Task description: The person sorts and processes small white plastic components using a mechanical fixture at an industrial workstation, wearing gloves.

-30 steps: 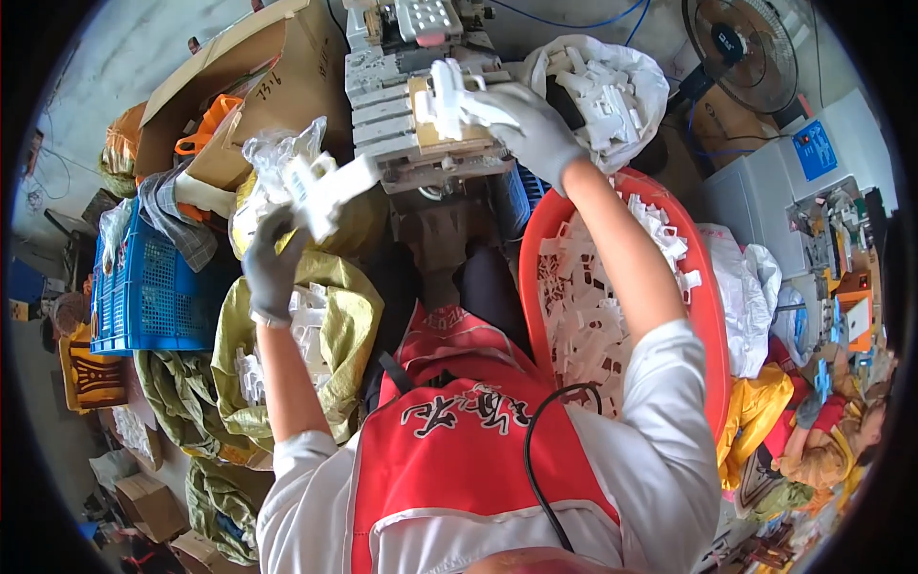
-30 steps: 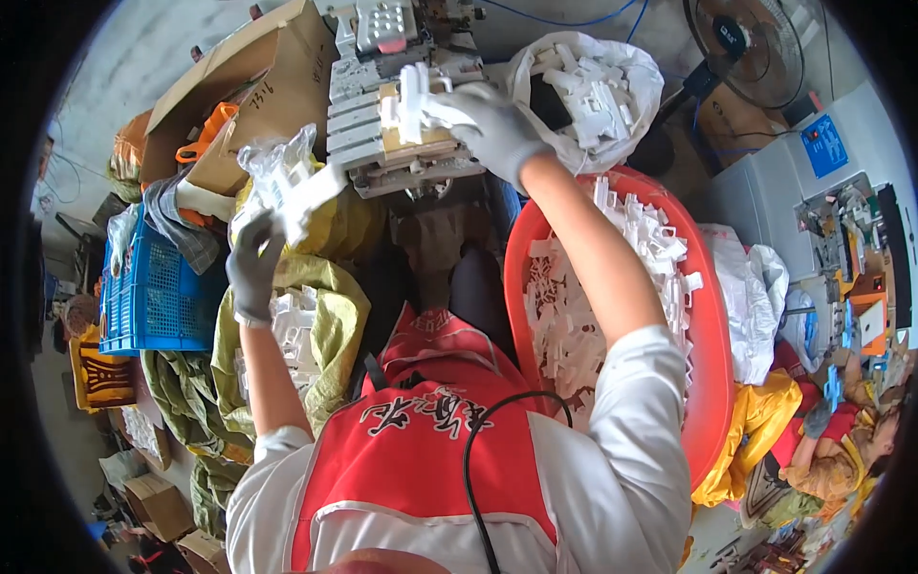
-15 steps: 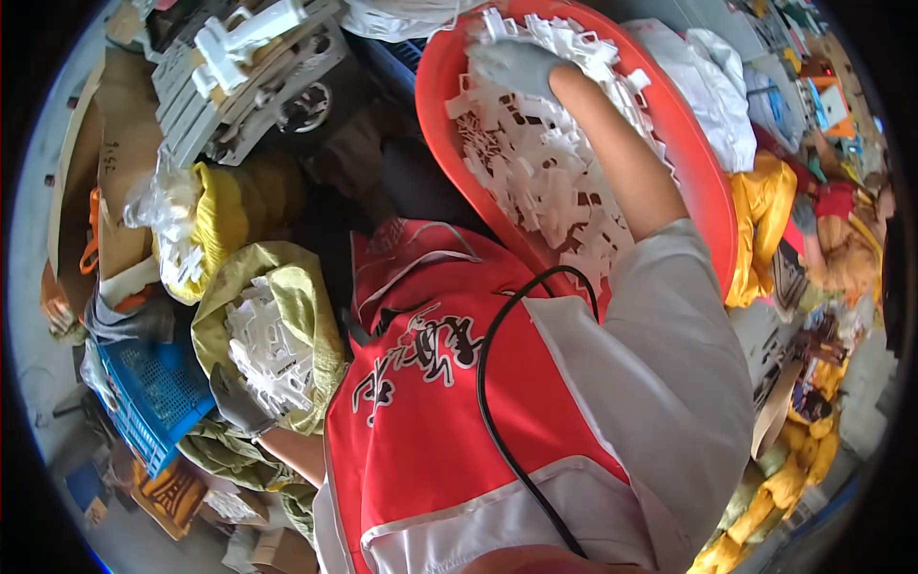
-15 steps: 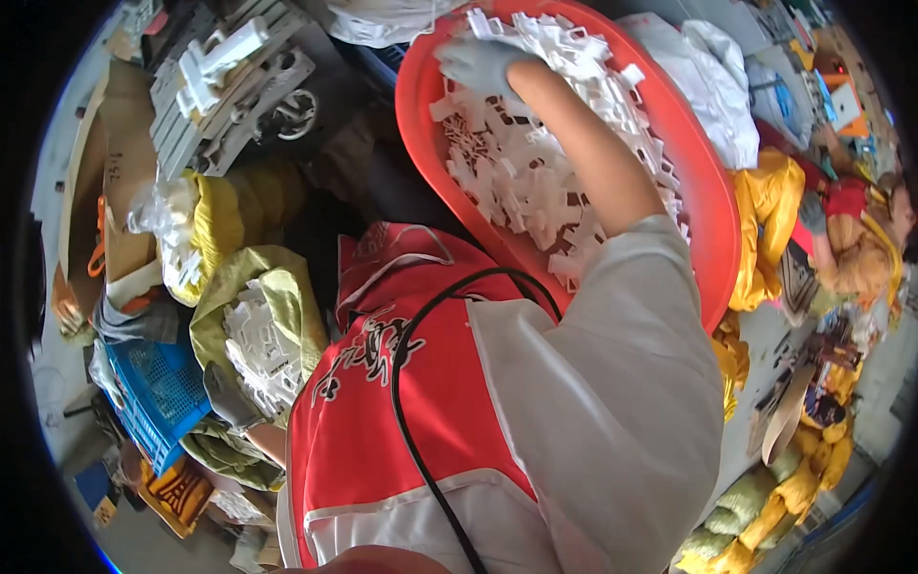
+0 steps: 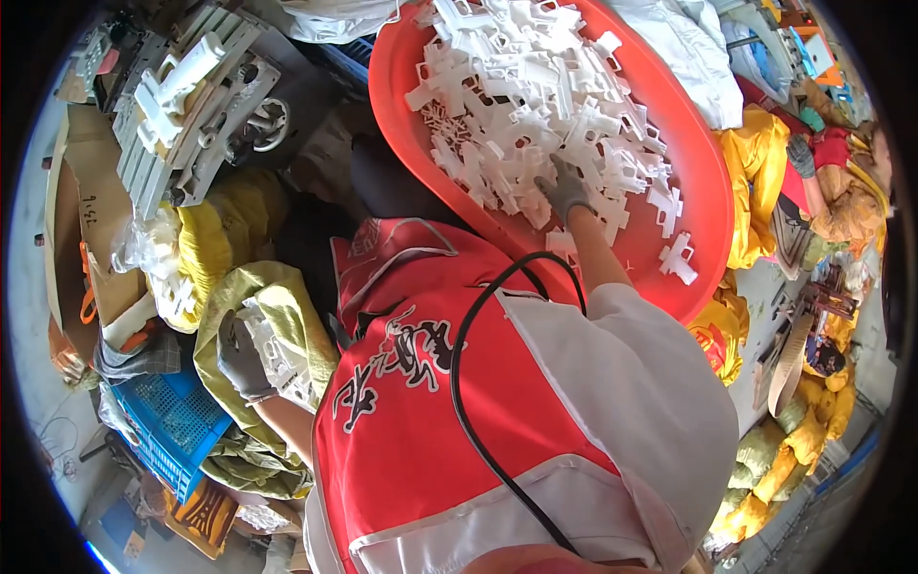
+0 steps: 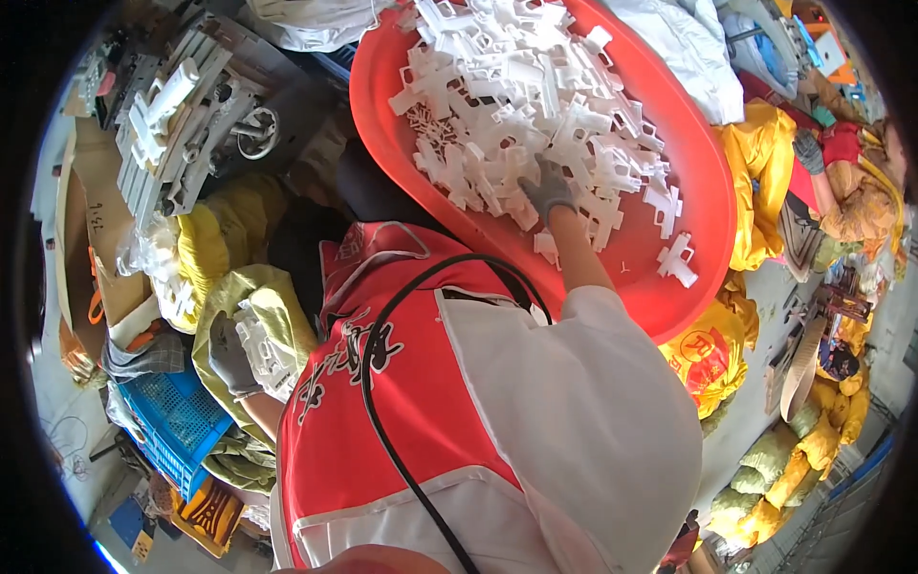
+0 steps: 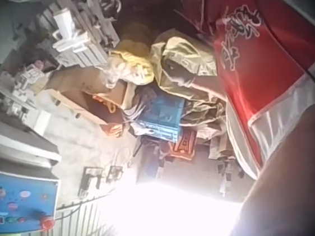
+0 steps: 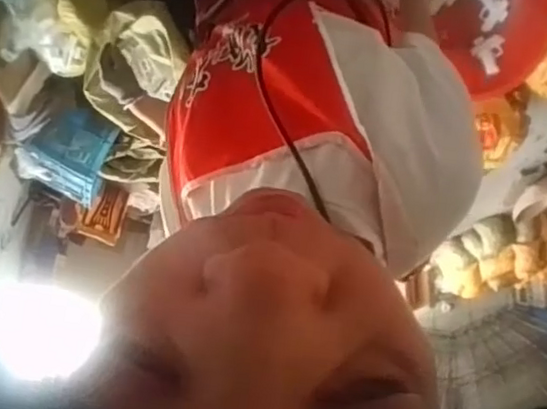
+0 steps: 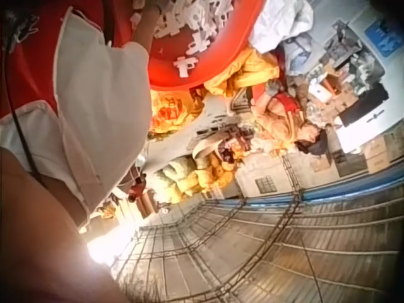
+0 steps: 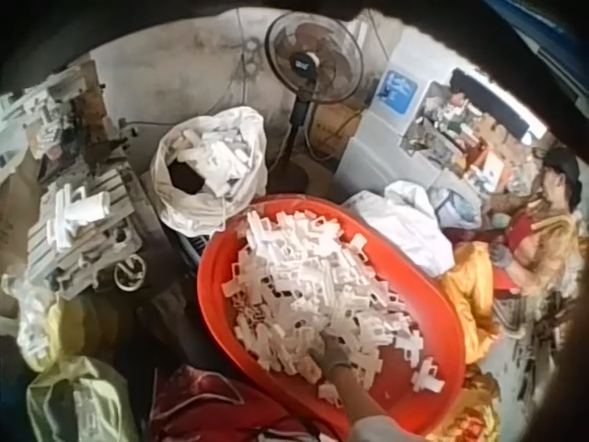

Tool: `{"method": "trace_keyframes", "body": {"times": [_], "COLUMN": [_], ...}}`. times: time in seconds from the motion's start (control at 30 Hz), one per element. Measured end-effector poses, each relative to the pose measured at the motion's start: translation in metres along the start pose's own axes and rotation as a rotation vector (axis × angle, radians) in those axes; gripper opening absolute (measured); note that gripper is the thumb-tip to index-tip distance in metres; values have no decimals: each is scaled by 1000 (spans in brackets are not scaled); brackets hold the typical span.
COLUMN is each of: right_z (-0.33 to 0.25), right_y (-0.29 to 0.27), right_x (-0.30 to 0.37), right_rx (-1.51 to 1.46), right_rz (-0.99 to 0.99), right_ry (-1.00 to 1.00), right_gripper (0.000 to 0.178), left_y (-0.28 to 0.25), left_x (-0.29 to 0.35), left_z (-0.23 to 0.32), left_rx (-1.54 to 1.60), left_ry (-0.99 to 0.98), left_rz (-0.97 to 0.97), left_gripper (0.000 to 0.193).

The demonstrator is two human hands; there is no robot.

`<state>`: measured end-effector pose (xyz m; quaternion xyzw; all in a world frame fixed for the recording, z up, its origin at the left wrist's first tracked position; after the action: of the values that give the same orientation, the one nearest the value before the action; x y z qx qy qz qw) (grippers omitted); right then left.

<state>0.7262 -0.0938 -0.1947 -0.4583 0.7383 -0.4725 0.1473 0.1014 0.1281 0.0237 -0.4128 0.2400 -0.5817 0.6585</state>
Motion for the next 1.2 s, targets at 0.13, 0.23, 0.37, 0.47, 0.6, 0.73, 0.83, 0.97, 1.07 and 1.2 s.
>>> {"method": "trace_keyframes", "body": {"times": [0.13, 0.23, 0.37, 0.47, 0.6, 0.73, 0.83, 0.97, 1.07, 1.2], "right_z": [-30, -28, -25, -27, -45, -52, -57, -109, -118, -128], "right_y": [-4, -5, -43, -57, -16, -2, -1, -34, -52, -26], "right_x": [-7, -38, -75, -75, -33, -15, -28, -48, -76, -105], "right_rx": [190, 173, -160, -53, 380, 452, 442, 260, -35, -901], "right_rz": [2, -149, 262, 251, -32, -33, -109, 10, 80, -154], "right_ry": [-69, 171, 24, -29, -407, -395, -289, -550, -526, -111], "right_gripper": [57, 57, 49, 46, 59, 72, 70, 63, 53, 40], "left_y": [4, 6, 7, 5, -1, 2, -3, -20, -33, -59], "left_x": [0, -2, 2, 3, 13, 7, 11, -1, -10, -18], "left_z": [1, 5, 16, 12, 13, 5, 62, 87, 117, 174], "left_rx": [0, 52, 57, 42, -13, -90, 8, 108, 195, 209], "left_ry": [0, 1, 48, 43, 66, 111, 209, 326, 357, 497], "left_rz": [-19, -24, -16, -4, 52, 80, 69, 173, 195, 301], "left_gripper": [30, 29, 29, 29, 26, 22, 21, 20, 20, 22]}}
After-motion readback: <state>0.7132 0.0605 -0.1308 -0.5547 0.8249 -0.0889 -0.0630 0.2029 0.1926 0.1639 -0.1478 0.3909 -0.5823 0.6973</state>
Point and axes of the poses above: each hand's wrist, its own x-axis away from the middle knuckle, its own y-axis out of the palm, z = x × y, the point moved 9 cm from there along -x, towards the middle knuckle, and after that the axes turned 13 degrees about -y, right-handed, at the moved point
